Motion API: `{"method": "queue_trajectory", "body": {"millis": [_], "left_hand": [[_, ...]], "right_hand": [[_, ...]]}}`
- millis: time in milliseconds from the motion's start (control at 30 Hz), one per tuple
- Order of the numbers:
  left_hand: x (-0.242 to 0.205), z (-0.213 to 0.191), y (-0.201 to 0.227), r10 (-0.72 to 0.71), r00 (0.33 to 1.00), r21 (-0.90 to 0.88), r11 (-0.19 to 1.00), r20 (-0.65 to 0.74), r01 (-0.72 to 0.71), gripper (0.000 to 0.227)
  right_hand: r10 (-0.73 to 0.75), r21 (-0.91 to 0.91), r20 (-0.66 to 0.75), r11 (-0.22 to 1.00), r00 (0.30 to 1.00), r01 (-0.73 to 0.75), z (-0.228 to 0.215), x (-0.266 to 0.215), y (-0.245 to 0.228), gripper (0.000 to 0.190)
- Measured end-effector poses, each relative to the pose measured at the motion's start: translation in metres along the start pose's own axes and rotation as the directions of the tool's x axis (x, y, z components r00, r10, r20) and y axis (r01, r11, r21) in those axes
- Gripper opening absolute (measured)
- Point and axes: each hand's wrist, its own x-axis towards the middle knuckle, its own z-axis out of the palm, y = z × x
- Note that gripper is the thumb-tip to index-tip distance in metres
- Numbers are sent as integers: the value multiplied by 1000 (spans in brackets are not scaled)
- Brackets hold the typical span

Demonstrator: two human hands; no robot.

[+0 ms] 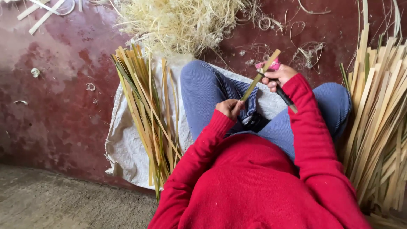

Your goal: Shaving thin strips from bamboo stalks using a hand knife to prepare material for weaving.

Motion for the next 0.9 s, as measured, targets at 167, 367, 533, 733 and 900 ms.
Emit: {"method": "queue_trajectory", "body": {"millis": [167,367,533,733,900], "left_hand": [[-9,-9,-20,41,999,126,991,-18,-38,25],[-38,-15,-37,39,996,289,957,-75,-16,30],[-52,-20,-49,-3,997,270,963,-81,25,35],[-90,-79,-50,32,999,251,967,9,-33,39],[-33,-83,-21,65,995,397,914,70,-87,33]], "right_hand": [[46,-6,26,999,999,-46,-40,27,19,9],[55,-53,2,997,998,-55,-42,33,20,11],[108,-34,-14,993,994,-109,-51,53,52,10],[-37,294,-307,947,951,132,-208,9,20,6],[-359,-243,-477,931,802,272,5,-54,-70,16]]}}
